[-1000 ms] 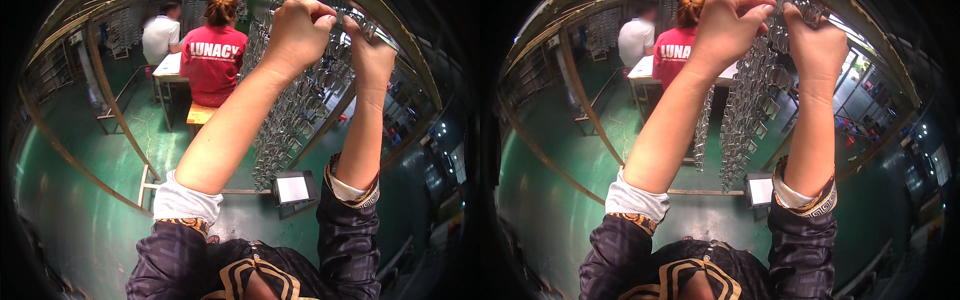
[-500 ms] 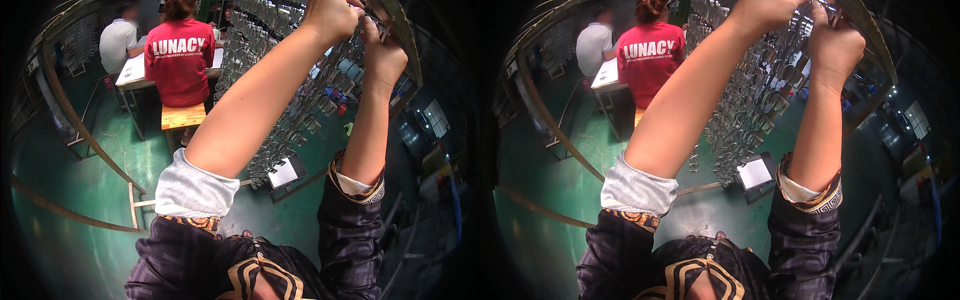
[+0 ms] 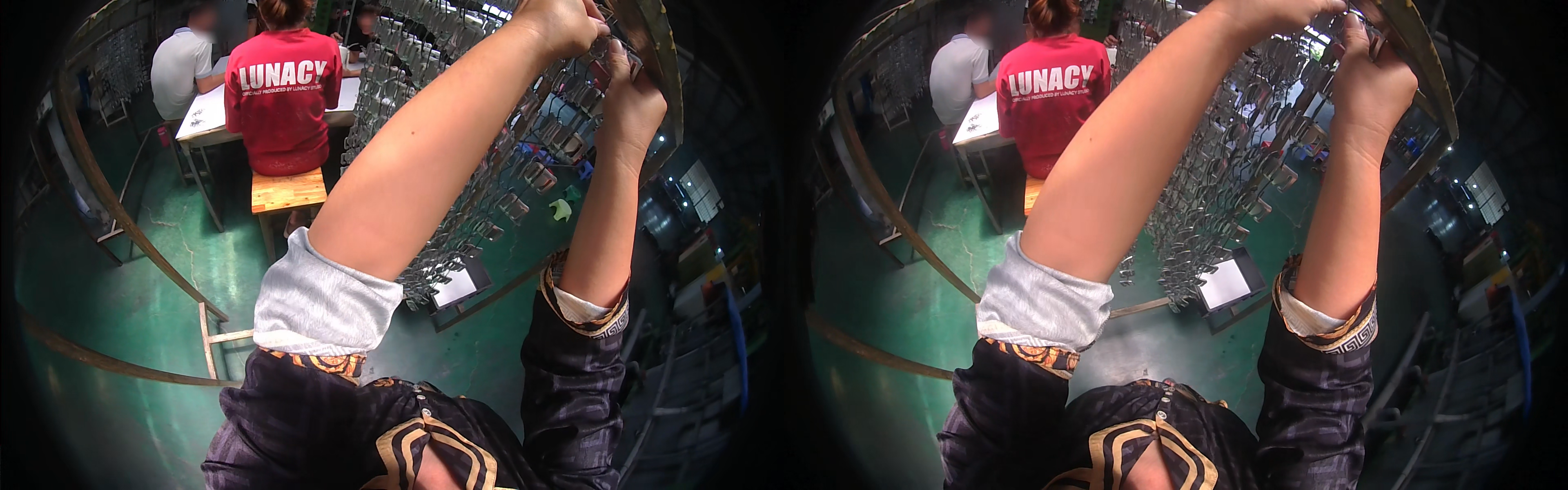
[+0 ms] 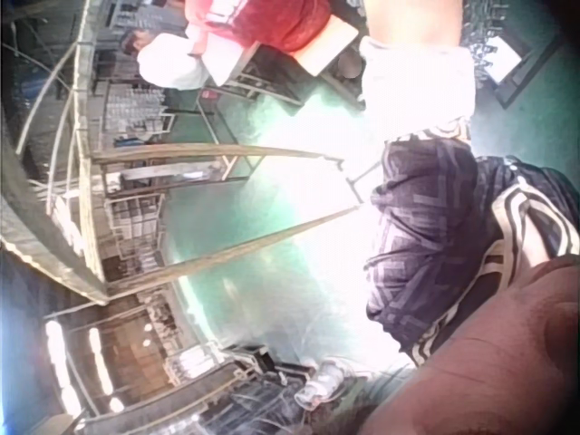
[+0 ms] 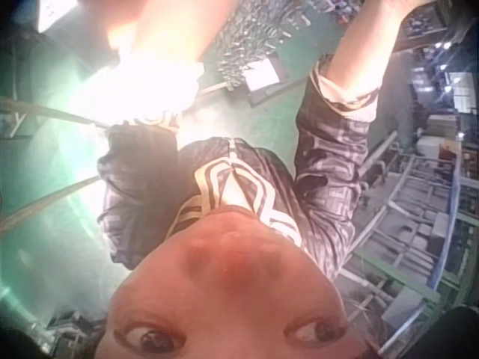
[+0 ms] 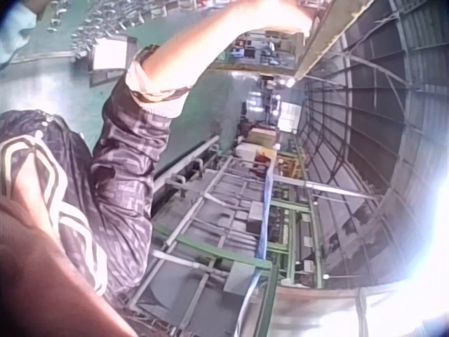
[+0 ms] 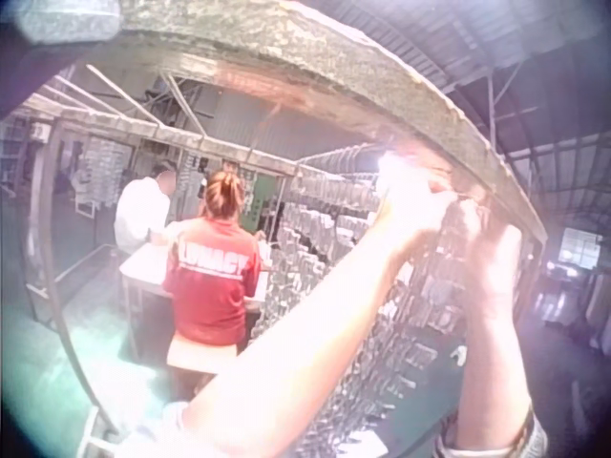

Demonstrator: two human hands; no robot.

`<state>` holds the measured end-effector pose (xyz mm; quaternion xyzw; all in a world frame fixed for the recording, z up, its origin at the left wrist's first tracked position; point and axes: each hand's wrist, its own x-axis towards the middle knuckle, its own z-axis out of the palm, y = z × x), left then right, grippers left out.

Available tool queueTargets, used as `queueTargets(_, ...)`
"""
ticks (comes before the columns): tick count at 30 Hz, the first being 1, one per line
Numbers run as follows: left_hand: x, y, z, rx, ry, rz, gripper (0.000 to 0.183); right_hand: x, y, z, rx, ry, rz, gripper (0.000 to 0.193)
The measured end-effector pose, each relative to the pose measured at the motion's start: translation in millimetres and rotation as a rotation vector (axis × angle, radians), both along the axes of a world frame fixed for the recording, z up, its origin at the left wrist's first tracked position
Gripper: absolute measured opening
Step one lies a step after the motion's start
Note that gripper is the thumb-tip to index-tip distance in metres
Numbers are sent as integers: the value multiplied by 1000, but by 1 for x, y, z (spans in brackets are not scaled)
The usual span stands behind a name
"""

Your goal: The person hangs long metal strips onto a metal rack and receives additional strips from another person.

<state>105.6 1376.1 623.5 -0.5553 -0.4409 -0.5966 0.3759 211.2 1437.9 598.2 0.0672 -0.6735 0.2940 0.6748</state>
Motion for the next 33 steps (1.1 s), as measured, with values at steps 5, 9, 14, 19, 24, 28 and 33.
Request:
queueTargets(5, 1, -1, 2, -15, -23, -46, 17, 2, -5, -1, -32, 11, 35, 30)
queueTargets(9, 8, -6, 0, 31, -57, -100, 15, 2, 3, 1, 16, -4, -61, 27)
queueTargets(14, 16, -15, -7, 92, -108, -144, 13, 1, -4, 0, -77, 31, 80, 22)
queueTargets(19, 21, -9, -8, 39, -184, -139, 17, 5, -2, 2, -76, -33, 61, 29)
queueTargets(24, 16, -5, -2, 9, -134, -138, 16, 2, 1, 3, -9, -2, 73, 28)
queueTargets(28, 15, -9, -4, 27, -58, -234, 17, 3, 4, 2, 23, -35, -2, 28)
queueTargets(33, 16, -2, 3, -44, -142, -259, 18, 2, -5, -1, -52, 22, 132, 31)
